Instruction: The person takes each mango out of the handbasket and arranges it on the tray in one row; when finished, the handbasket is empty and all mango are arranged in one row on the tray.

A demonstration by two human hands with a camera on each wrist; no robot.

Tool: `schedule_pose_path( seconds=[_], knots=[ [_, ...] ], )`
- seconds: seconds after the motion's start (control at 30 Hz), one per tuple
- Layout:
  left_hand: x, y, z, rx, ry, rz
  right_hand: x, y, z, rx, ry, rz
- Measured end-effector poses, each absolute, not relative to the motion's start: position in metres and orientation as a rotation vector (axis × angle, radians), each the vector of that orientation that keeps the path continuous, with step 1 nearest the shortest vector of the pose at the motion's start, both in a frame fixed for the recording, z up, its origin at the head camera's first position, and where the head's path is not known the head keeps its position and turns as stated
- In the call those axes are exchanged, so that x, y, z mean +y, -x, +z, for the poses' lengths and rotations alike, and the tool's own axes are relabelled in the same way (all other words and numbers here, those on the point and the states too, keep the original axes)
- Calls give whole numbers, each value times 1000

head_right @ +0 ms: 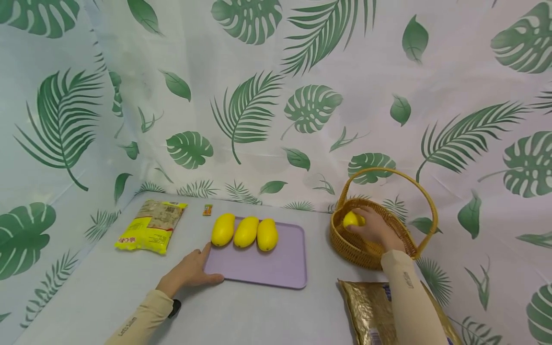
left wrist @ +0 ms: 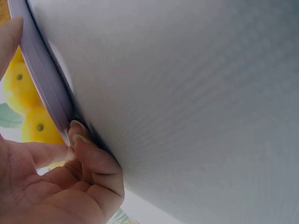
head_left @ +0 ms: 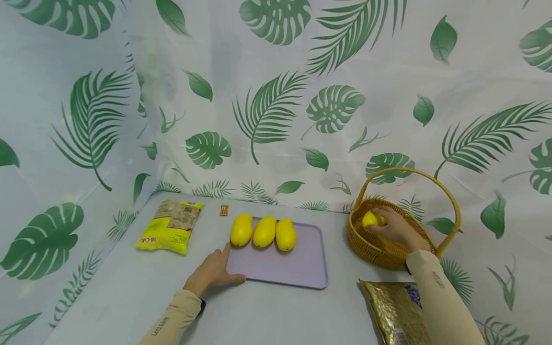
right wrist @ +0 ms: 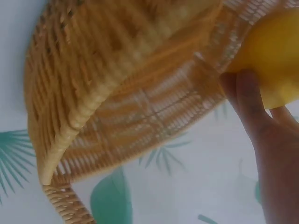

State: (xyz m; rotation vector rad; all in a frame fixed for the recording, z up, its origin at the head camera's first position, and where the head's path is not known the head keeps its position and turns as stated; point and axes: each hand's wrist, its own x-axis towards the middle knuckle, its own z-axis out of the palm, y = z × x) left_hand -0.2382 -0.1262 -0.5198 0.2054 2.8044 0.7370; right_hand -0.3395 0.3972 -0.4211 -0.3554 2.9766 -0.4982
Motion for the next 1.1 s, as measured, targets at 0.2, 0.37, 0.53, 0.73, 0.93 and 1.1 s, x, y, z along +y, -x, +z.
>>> schedule_pose_path(
  seconds=[0.2,0.37,0.53,0.73,0.93,1.1],
  knots=[
    [-125,239,-521,2799,-188,729,382,326,-410,3020,460,-531],
    [-124,239,-522,2796,-176,720,362,317,-405,3051,571,-594],
    [-124,239,-522,2801,-176,724,344,311,-408,3052,634,-638],
    [-123,238,-521,2811,-189,720,324,308,-419,3060,733,-674],
    [-122,238,-520,2805,-181,725,303,308,-433,3057,827,-681],
    [-122,238,-521,2802,-180,717,284,306,-444,2978,799,-719]
  ],
)
